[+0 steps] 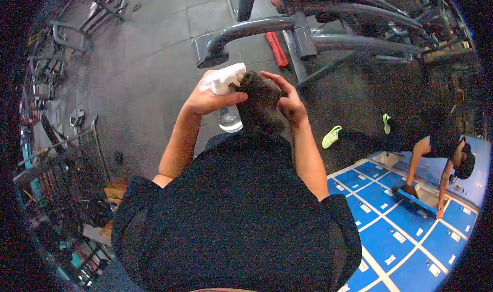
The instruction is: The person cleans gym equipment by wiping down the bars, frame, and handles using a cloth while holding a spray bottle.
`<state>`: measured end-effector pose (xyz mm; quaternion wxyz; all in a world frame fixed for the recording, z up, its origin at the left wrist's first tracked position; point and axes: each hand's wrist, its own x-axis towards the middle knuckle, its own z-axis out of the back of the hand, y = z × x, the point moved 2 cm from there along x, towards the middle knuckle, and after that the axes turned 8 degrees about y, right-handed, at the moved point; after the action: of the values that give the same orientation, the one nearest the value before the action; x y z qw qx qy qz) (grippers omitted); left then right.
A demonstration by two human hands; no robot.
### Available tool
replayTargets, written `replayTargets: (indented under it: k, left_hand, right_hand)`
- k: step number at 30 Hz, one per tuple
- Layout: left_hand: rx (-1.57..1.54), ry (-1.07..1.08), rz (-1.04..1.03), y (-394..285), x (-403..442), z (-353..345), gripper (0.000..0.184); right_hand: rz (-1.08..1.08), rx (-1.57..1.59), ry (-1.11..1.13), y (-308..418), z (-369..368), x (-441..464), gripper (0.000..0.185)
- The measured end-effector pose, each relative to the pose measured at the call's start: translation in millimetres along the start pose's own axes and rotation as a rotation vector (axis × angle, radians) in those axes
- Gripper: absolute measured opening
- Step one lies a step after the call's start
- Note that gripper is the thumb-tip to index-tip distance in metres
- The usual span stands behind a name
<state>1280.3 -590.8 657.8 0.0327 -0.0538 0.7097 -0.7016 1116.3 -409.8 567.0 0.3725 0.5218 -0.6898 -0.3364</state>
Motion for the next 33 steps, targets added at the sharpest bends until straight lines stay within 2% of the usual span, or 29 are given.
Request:
replayTargets:
  k: [2,4,5,6,9,10,12,14,16,18,24,26,28,30,32,33]
  left_hand:
    - [0.027,0.027,0.009,-3,0,5,0.041]
    - [0.144,-0.027,0.016,-6,0,10,0.037]
    - [0.177,-0.057,0.049,-2,0,13,0.035]
    - [0.174,-0.048,0.048,2,1,13,0.035]
    - [0.133,-0.122,0.027,13,7,11,0.035]
    - [0.082,-0.187,0.056,15,11,10,0.033]
    - [0.028,-0.255,0.092,19,20,7,0.032]
    - [-0.116,-0.315,0.056,19,29,6,0.029]
    - [-0.048,-0.335,0.049,32,41,8,0.025]
    - [0.075,-0.347,0.077,33,51,8,0.024]
    - [0.178,-0.486,0.170,50,85,5,0.023]
    - [0.198,-0.533,0.178,48,92,1,0.024]
    - [0.263,-0.585,0.253,49,98,-2,0.025]
    - [0.230,-0.615,0.276,50,100,-5,0.026]
    - [0.198,-0.647,0.298,50,100,-9,0.026]
    - [0.263,-0.683,0.275,48,98,-12,0.027]
  right_hand:
    - [-0.044,-0.049,0.013,-3,18,-11,0.081]
    - [-0.411,-0.300,0.070,-6,25,-22,0.077]
    - [-0.393,-0.255,0.040,-6,26,-30,0.067]
    - [-0.391,-0.256,0.030,-2,18,-33,0.067]
    - [-0.232,-0.515,-0.200,26,-17,-35,0.054]
    - [-0.236,-0.515,-0.202,35,-19,-40,0.054]
    - [-0.052,-0.945,-0.257,58,-12,-58,0.052]
    - [-0.014,-0.571,-0.612,68,8,-92,0.049]
    - [0.367,-0.062,-0.738,86,35,-112,0.040]
    - [0.492,-0.132,-0.965,126,18,-94,0.044]
    - [0.480,-0.016,-1.052,200,39,-58,0.048]
    - [0.504,-0.111,-1.046,210,76,-63,0.045]
    - [0.599,-0.448,-1.138,223,82,-52,0.038]
    - [0.642,-0.447,-1.130,229,90,-42,0.035]
    - [0.651,-0.449,-1.217,231,101,-33,0.034]
    - [0.641,-0.446,-1.206,231,106,-27,0.034]
